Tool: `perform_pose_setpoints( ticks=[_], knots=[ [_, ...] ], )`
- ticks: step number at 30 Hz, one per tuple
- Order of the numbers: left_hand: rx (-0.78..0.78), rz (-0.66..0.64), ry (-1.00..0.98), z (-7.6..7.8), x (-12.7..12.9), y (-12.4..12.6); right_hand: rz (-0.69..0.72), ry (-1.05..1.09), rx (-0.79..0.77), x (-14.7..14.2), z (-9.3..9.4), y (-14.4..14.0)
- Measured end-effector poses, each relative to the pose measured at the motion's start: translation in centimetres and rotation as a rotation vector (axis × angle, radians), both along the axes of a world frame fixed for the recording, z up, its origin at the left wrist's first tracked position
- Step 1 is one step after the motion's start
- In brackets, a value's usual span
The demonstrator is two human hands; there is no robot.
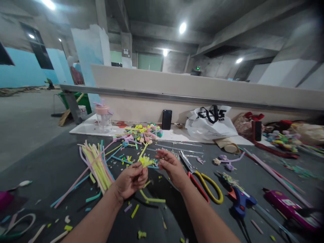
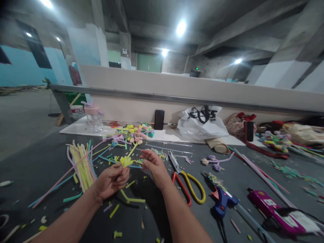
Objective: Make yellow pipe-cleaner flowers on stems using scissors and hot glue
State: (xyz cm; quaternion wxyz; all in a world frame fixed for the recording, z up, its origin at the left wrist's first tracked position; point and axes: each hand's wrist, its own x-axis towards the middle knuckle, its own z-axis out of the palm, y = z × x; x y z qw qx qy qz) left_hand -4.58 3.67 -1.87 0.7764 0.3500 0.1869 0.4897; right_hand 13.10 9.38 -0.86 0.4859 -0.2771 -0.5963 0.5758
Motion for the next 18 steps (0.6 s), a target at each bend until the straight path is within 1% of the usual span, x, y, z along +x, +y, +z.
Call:
perform_pose_setpoints(
  ticks=[4, 8, 13, 18],
  knots=[
    [-0.023, 0.099, -0.066, 0.0, 0.0, 0.4, -0.243, -0.084, 0.065, -0.2, 0.1, 0.2],
    [-0.025, 0.193, -0.152, 0.0, -0.7, 0.7, -0.380, -0.183, 0.110, -0.7, 0.4, 0.4],
    [-0.027, 0.261, -0.247, 0.6, -2.0, 0.8, -0.404, -0.406, 0.135, -1.5, 0.7, 0.8],
    [-0.039, 0.238, -0.308, 1.0, -2.6, 0.7, -0.367, -0.653, 0.200, -1.9, 0.8, 1.0]
  ],
)
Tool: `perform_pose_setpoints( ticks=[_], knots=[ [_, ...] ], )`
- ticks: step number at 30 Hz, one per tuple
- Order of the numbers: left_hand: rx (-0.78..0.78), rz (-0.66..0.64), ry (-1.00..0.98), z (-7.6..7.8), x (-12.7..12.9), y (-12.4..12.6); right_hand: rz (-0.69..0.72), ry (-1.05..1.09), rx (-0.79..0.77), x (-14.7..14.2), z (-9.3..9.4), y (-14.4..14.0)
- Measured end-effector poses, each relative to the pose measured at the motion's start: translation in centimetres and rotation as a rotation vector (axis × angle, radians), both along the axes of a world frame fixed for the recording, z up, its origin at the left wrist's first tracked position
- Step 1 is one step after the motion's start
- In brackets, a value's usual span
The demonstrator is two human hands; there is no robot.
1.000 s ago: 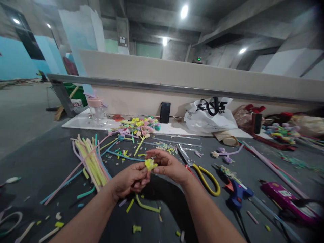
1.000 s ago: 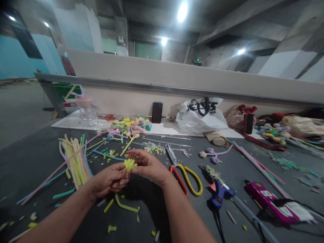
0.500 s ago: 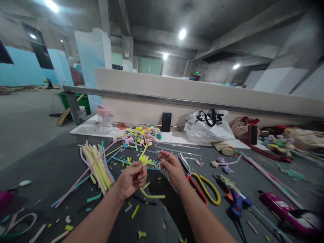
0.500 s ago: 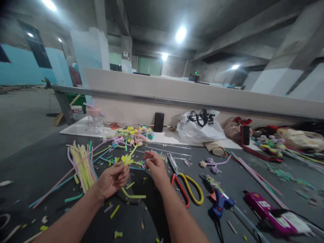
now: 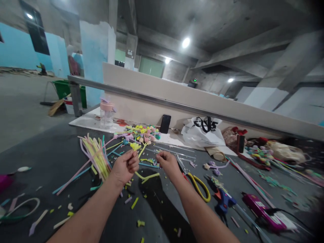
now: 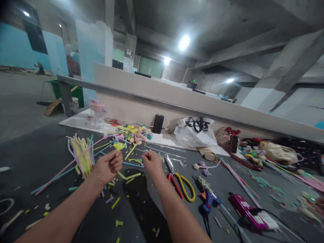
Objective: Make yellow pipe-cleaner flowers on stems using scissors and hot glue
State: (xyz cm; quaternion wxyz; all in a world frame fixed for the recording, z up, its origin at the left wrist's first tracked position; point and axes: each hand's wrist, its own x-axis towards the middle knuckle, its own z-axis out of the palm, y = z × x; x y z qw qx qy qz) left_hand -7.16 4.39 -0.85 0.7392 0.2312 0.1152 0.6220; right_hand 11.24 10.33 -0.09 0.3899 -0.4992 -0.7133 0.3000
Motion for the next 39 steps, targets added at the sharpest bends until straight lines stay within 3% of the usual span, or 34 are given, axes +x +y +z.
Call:
perform_pose_setpoints(
  ticks=[5, 10, 16, 21, 31, 37, 39],
  knots=[
    [0.012, -0.008, -0.051, 0.1, -0.5, 0.1, 0.102, -0.235, 0.025, -0.6, -1.7, -2.0],
    [0.018, -0.046, -0.054, -0.2, -0.6, 0.1, 0.261, -0.335, 0.058, -1.3, -3.2, -4.2],
    [0.013, -0.139, -0.010, -0.4, 0.0, 0.1, 0.223, -0.361, 0.042, -1.0, -4.0, -3.3],
    [-0.012, -0.173, 0.017, -0.7, 0.2, 0.1, 0.224, -0.286, 0.062, -0.1, -4.1, -3.3],
    [-0.073, -0.209, 0.087, -0.9, 0.9, 0.1, 0.190, -0.119, 0.118, 1.0, -2.5, -3.7],
    [-0.104, -0.266, 0.143, -1.1, 1.8, -0.2, 0.201, 0.245, -0.135, 1.4, -1.7, -4.0],
    [-0.109, -0.287, 0.178, -1.0, 2.2, -0.3, 0.204, 0.299, -0.144, 1.5, -1.2, -4.4]
  ],
)
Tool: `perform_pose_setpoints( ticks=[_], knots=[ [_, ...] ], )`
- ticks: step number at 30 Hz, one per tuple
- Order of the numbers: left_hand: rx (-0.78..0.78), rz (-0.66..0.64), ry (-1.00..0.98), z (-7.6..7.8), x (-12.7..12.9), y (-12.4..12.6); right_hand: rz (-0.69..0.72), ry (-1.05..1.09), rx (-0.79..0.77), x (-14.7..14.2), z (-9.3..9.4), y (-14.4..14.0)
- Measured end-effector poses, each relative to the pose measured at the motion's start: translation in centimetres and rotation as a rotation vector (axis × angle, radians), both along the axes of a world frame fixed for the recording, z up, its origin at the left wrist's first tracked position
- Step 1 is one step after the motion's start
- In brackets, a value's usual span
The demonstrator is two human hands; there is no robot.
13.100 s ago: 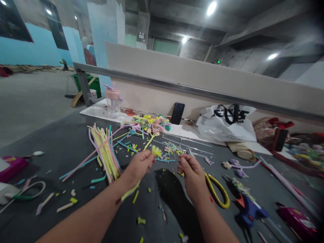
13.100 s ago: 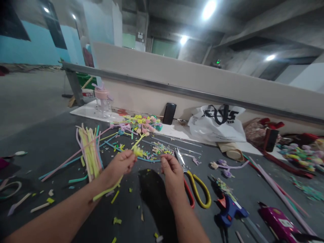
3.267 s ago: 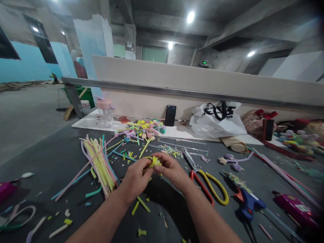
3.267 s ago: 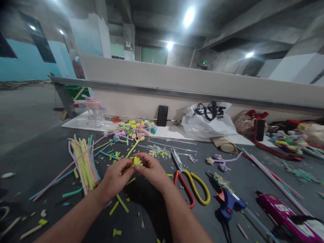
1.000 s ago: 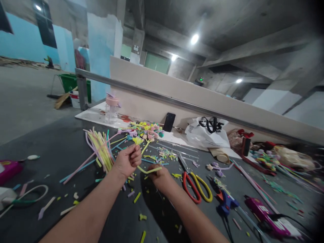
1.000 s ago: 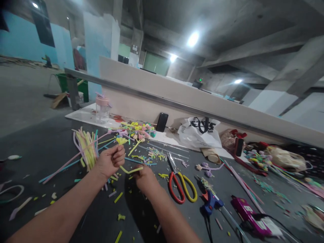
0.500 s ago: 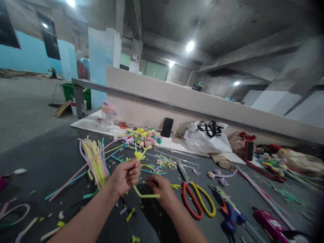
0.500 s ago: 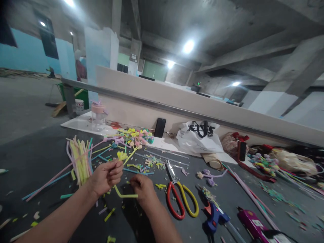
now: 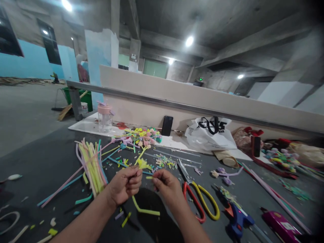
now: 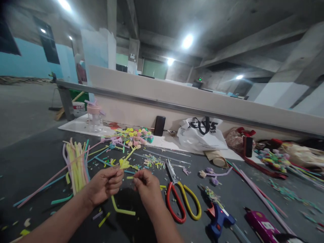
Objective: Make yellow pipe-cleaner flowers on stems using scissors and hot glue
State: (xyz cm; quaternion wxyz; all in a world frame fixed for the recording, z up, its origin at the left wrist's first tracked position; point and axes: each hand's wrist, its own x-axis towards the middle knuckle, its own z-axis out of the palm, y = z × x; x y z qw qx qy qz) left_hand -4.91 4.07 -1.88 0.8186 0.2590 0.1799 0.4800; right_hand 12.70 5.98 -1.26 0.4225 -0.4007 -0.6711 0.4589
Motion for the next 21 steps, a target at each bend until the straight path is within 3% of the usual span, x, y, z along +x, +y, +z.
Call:
perform_pose_setpoints(
  ticks=[2, 7, 10, 17, 21],
  knots=[
    [0.001, -0.021, 0.044, 0.1, 0.3, -0.1, -0.026, -0.024, 0.056, 0.1, 0.6, -0.4],
    [0.009, -0.033, 0.171, 0.1, 0.8, -0.2, -0.125, -0.209, 0.419, 0.6, 1.8, -0.9],
    [0.028, -0.024, 0.239, 0.0, 0.9, -0.2, -0.121, -0.276, 0.534, 0.8, 2.1, -0.8],
    [0.074, 0.019, 0.361, 0.1, 0.8, -0.4, -0.033, -0.325, 0.488, 0.7, 1.8, -0.6],
    [0.122, 0.027, 0.407, 0.2, 1.0, -0.5, -0.102, -0.210, 0.278, -0.1, 1.4, -0.9]
  ],
)
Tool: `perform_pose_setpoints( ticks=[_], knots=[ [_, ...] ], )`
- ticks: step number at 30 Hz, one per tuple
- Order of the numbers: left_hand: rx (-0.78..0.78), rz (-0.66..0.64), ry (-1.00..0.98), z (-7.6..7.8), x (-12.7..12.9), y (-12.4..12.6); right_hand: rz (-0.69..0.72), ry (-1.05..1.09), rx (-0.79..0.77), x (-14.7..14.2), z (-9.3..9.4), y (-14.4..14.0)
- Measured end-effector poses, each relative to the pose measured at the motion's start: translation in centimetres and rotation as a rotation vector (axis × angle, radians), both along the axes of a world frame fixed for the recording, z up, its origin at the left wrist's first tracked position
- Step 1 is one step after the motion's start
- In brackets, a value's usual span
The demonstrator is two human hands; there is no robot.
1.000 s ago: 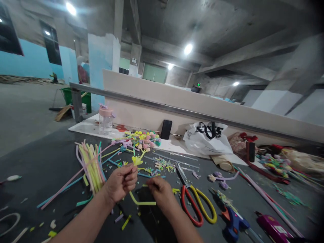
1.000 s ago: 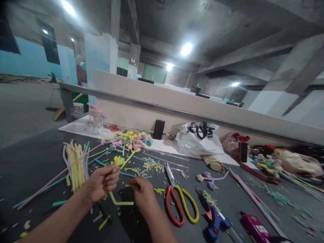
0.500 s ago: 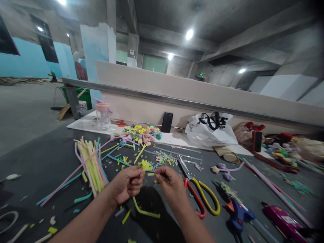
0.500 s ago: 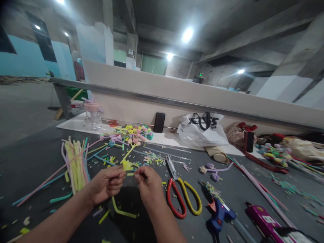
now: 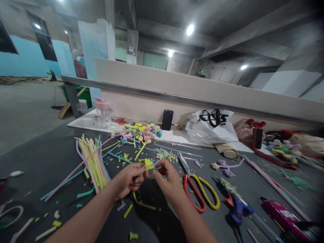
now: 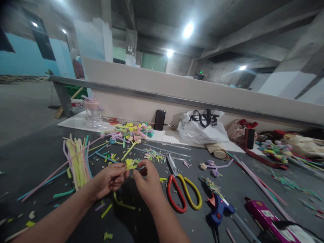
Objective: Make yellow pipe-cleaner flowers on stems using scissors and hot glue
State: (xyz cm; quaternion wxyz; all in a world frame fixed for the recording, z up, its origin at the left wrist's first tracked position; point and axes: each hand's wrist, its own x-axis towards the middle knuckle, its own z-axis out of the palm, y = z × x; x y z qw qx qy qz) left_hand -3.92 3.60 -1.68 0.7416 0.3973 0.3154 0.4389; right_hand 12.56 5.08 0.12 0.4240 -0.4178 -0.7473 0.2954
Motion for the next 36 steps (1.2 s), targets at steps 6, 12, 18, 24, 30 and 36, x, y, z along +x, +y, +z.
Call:
perform_pose_setpoints(
  ticks=[6, 12, 18, 24, 30, 36],
  knots=[
    [0.026, -0.062, 0.057, -0.1, 0.3, -0.1, 0.061, 0.120, -0.127, -0.4, -1.0, 0.1],
    [0.032, -0.088, 0.135, 0.0, 0.4, -0.2, 0.107, 0.139, -0.163, -0.4, -1.2, 0.4],
    [0.049, -0.082, 0.202, -0.5, 0.7, -0.2, 0.067, 0.101, -0.129, -0.4, -1.2, 0.3],
    [0.071, -0.078, 0.145, -0.6, 0.8, -0.2, 0.051, 0.134, -0.121, -0.5, -1.2, 0.3],
    [0.039, -0.085, -0.073, -0.3, 0.5, -0.5, 0.256, 0.372, -0.201, 0.0, 0.0, -0.4],
    [0.060, -0.040, -0.215, -0.4, -0.2, -0.5, 0.175, 0.430, -0.076, 0.5, -0.1, 0.2]
  ],
)
